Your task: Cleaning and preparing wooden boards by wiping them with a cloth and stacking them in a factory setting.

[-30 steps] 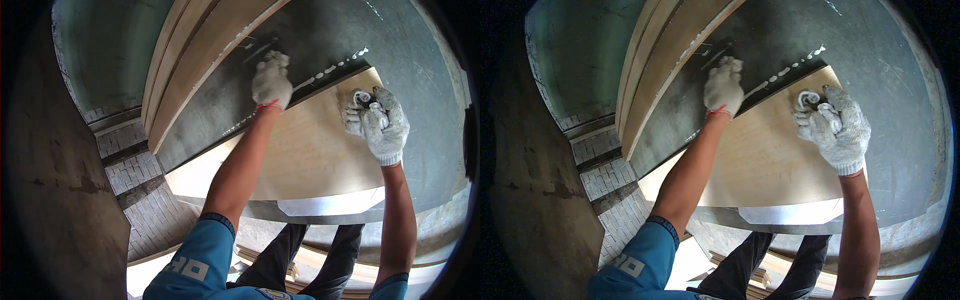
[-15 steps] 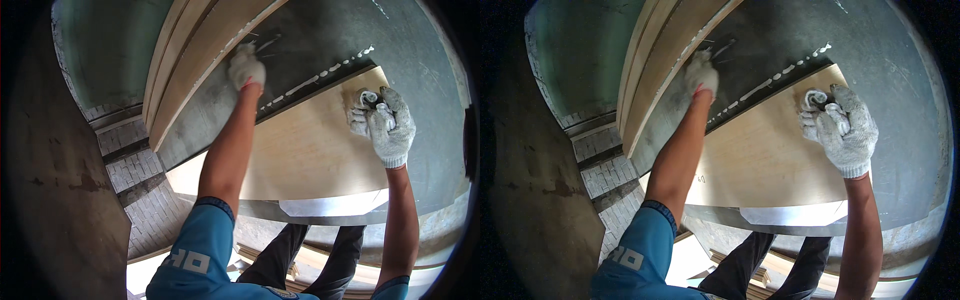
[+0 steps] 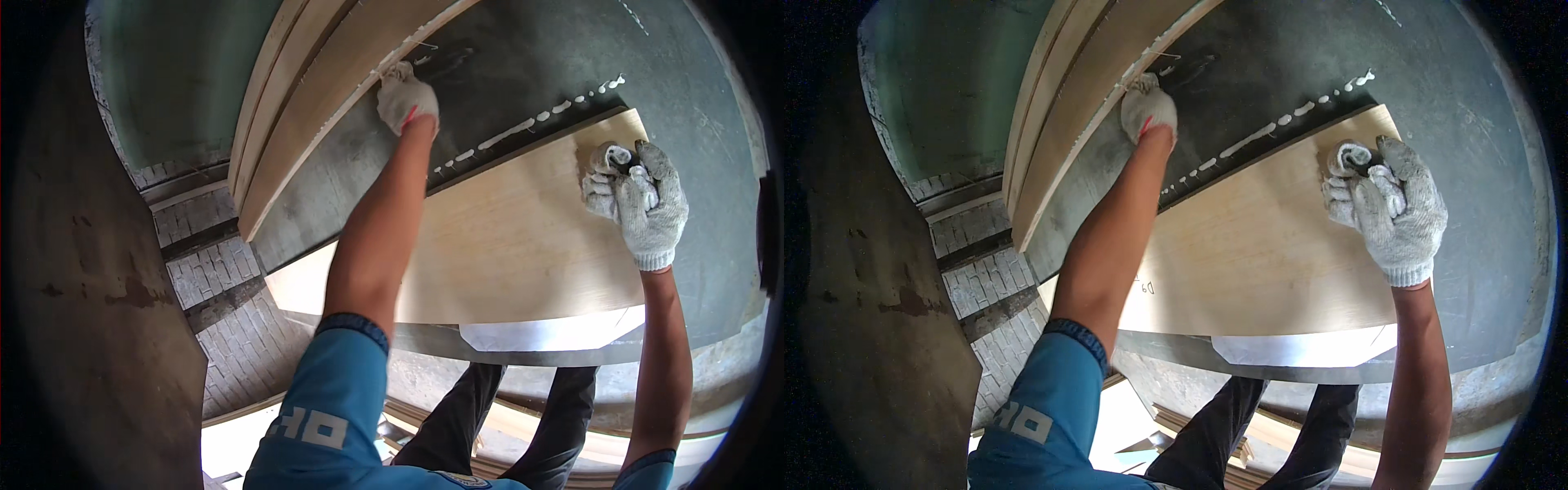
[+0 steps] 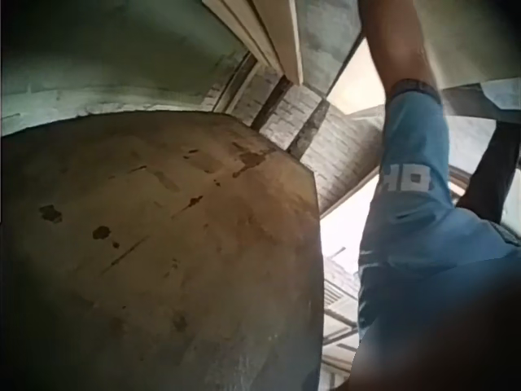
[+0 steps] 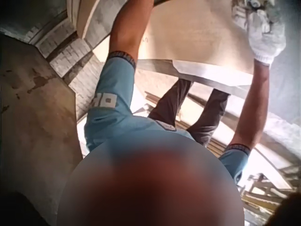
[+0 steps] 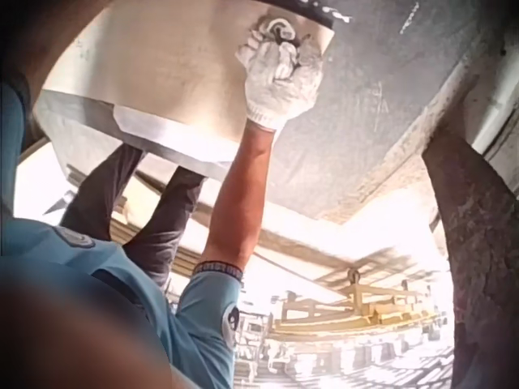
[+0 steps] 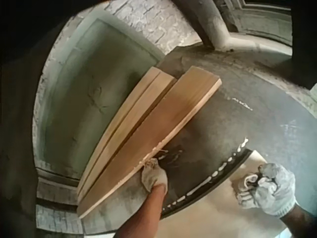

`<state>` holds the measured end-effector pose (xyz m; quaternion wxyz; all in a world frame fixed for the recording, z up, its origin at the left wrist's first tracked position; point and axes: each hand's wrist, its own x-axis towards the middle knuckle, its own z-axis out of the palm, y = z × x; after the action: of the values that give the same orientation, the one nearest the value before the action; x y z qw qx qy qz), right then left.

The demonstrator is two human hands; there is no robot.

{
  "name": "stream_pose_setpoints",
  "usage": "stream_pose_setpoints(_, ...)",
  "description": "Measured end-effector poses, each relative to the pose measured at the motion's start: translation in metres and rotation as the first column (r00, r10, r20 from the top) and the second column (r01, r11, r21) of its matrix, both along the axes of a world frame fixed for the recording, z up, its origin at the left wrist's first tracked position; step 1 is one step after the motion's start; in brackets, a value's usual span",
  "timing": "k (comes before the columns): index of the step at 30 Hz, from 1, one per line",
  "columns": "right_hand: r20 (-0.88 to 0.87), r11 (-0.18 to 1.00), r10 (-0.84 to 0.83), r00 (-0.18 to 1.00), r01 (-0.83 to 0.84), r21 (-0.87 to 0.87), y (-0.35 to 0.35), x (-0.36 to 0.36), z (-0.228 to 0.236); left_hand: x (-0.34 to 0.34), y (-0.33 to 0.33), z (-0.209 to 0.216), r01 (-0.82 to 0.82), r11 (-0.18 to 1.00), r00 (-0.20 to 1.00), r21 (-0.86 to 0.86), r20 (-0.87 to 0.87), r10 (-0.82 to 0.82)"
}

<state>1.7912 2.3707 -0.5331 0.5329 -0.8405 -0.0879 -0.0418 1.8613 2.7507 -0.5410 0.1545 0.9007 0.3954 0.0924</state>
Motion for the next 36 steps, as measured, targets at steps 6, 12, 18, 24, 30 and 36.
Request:
stream_pose_setpoints(6,-0.071,0.997,0.009,0.997,-0.003,0.078,0.001,-0.004,-0.001,0.032,-0.039,-0.01,-0.009,0.992,0.994,0.127,-0.107,0.023)
stream_pose_setpoints(12,-0.081,0.998,0.038,0.996,-0.035,0.047,0.0,-0.001,0.004,0.048,-0.096,0.005,0.392,0.92,0.911,-0.005,0.141,-0.388)
stream_pose_setpoints(18,0.071,1.0,0.002,0.997,0.0,-0.02,-0.007,-0.001,-0.007,-0.032,-0.1,0.014,0.282,0.876,0.935,-0.392,0.316,-0.159)
stream_pose_setpoints(24,0.068,0.999,-0.014,0.998,0.011,0.052,0.012,0.004,0.01,-0.059,0.169,-0.002,0.544,0.516,0.568,-0.661,0.743,0.353)
stream_pose_setpoints(30,-0.004,0.989,0.017,1.0,-0.017,-0.146,-0.019,-0.004,-0.009,-0.018,0.042,-0.066,0.234,0.569,0.422,-0.789,0.609,0.672)
stream_pose_setpoints(36,-0.045,1.0,0.027,0.999,-0.027,0.01,-0.001,-0.001,-0.001,0.016,0.003,-0.033,0.108,0.968,0.61,-0.228,0.783,0.116)
